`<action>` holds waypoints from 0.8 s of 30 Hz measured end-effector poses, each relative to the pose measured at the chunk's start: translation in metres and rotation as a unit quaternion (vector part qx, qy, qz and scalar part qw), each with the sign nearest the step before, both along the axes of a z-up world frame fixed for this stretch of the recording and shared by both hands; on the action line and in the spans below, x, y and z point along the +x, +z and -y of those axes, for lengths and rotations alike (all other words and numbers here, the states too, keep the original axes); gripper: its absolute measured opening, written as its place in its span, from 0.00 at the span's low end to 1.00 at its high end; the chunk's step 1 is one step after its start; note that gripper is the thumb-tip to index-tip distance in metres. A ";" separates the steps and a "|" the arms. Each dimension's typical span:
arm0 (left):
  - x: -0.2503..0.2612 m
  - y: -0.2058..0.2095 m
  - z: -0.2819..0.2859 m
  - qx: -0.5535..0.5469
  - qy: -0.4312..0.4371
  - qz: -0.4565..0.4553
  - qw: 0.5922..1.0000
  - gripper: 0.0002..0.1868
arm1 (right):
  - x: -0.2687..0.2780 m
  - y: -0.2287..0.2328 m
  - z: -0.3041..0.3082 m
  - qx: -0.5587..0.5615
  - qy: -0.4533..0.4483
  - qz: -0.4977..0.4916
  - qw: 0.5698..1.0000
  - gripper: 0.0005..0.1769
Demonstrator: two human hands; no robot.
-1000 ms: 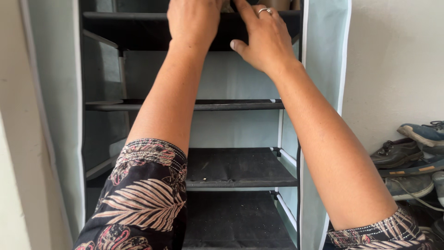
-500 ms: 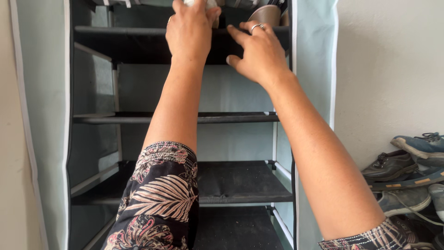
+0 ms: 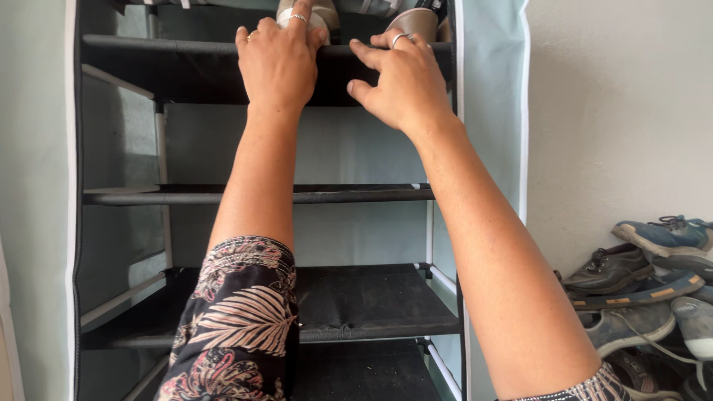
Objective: The person picks up various shoes and sandals from a pile on the floor and places them one by one onto the shelves of a fabric shoe rack. The person handles sneakers, sandals, and flip-flops, arranging them on the upper shelves.
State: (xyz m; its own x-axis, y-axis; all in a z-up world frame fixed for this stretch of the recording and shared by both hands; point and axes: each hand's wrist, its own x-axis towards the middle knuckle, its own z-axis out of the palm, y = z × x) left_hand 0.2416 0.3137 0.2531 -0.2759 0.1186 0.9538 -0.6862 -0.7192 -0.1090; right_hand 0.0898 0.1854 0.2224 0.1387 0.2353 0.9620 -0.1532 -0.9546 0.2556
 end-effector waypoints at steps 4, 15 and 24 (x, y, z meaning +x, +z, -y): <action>0.005 -0.007 -0.020 0.057 -0.093 0.031 0.994 0.22 | 0.001 0.002 -0.005 0.019 -0.001 0.003 1.000 0.28; -0.007 -0.012 -0.050 0.136 -0.198 -0.024 0.970 0.13 | -0.006 0.009 -0.021 0.075 -0.025 -0.020 0.997 0.20; -0.005 -0.021 -0.057 0.160 -0.137 0.000 0.978 0.22 | -0.005 0.017 -0.016 0.076 -0.032 -0.037 0.996 0.21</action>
State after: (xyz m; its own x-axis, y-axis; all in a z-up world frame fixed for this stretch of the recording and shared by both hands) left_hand 0.2366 0.3708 0.2325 -0.2751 -0.1159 0.9544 -0.8483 -0.4380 -0.2977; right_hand 0.0849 0.2018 0.2391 0.2206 0.0770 0.9723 -0.2001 -0.9721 0.1224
